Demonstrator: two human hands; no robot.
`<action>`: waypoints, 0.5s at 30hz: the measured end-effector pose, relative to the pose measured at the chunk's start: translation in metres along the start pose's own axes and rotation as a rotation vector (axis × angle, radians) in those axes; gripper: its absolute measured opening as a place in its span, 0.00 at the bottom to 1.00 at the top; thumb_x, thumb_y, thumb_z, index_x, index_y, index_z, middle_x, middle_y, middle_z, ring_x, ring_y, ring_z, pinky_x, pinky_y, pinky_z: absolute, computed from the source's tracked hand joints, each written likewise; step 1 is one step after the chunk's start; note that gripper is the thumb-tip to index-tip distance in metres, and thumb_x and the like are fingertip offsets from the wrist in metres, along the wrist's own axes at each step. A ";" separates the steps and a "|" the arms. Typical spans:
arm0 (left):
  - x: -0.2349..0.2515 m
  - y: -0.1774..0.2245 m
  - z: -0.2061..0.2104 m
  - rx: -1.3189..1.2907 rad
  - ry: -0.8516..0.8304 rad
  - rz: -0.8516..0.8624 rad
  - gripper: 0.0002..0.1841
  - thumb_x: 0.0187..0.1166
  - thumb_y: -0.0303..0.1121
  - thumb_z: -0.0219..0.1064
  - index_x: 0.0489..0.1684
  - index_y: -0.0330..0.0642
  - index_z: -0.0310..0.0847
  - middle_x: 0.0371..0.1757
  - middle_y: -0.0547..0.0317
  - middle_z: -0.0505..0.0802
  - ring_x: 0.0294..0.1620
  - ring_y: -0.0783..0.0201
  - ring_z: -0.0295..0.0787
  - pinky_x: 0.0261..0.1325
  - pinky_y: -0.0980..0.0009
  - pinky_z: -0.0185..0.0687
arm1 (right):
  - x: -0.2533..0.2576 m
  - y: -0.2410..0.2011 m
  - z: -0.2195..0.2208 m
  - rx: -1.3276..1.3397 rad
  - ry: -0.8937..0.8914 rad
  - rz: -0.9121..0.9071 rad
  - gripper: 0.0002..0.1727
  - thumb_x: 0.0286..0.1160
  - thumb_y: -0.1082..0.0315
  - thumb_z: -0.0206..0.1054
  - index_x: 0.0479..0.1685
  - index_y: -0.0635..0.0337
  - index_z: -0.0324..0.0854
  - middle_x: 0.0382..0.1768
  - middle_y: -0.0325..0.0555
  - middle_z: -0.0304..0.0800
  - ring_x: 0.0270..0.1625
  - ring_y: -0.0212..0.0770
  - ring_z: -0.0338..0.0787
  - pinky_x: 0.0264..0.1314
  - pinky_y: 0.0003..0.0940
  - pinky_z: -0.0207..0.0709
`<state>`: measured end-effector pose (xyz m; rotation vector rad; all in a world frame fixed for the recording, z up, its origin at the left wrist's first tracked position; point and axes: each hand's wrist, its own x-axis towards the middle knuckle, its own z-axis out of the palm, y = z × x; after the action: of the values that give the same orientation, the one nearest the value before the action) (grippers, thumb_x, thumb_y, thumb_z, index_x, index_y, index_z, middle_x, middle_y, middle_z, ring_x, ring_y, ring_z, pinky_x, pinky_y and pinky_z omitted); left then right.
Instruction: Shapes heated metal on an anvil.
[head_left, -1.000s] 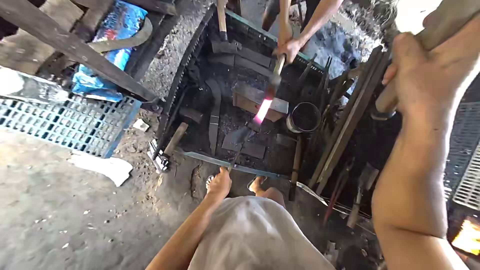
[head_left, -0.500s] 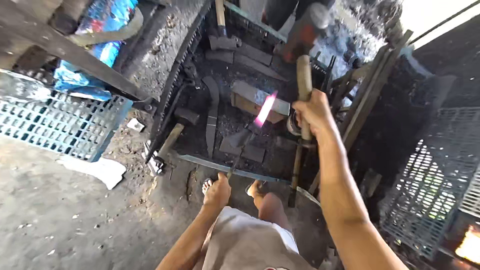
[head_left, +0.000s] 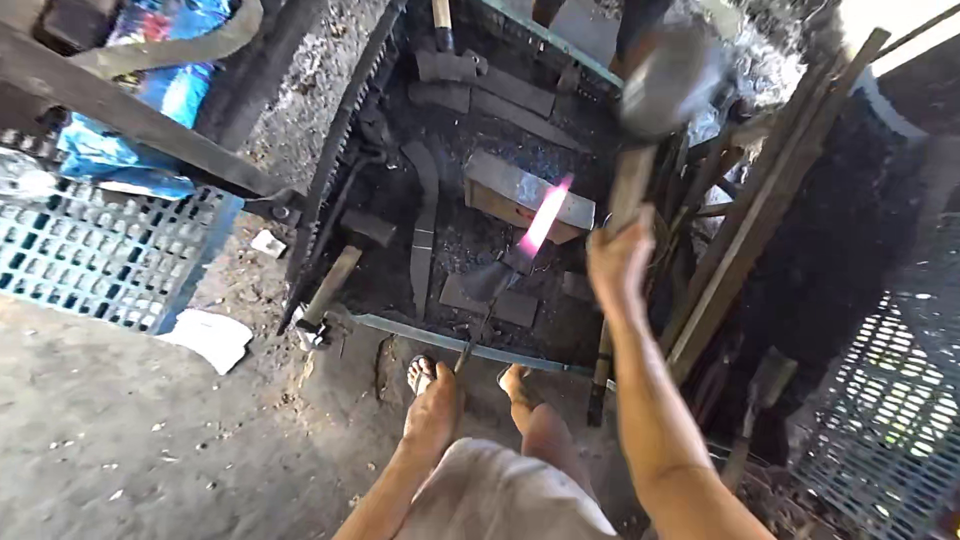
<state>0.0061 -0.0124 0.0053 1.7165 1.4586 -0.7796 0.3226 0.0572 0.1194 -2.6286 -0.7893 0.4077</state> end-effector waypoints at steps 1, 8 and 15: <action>0.000 0.000 0.001 0.028 0.002 0.000 0.27 0.87 0.41 0.58 0.82 0.42 0.64 0.52 0.36 0.93 0.51 0.37 0.95 0.51 0.39 0.90 | 0.011 0.018 0.041 0.055 -0.187 0.117 0.31 0.71 0.65 0.72 0.74 0.65 0.70 0.42 0.59 0.91 0.40 0.54 0.94 0.43 0.56 0.88; -0.016 0.014 -0.024 0.002 -0.010 0.037 0.29 0.86 0.41 0.58 0.84 0.39 0.59 0.58 0.34 0.92 0.59 0.34 0.92 0.58 0.35 0.86 | -0.015 -0.026 -0.122 0.527 -0.311 0.023 0.20 0.67 0.73 0.70 0.59 0.64 0.74 0.25 0.44 0.83 0.18 0.38 0.84 0.20 0.35 0.85; -0.010 0.015 -0.017 0.015 0.027 0.019 0.30 0.84 0.40 0.59 0.84 0.41 0.58 0.55 0.37 0.93 0.56 0.37 0.94 0.54 0.36 0.88 | -0.034 -0.074 -0.284 0.079 0.295 -0.407 0.34 0.74 0.58 0.70 0.76 0.67 0.65 0.48 0.46 0.86 0.31 0.34 0.90 0.34 0.35 0.91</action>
<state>0.0185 -0.0046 0.0245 1.7557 1.4559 -0.7621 0.3664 0.0215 0.4088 -2.3000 -1.1408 -0.0592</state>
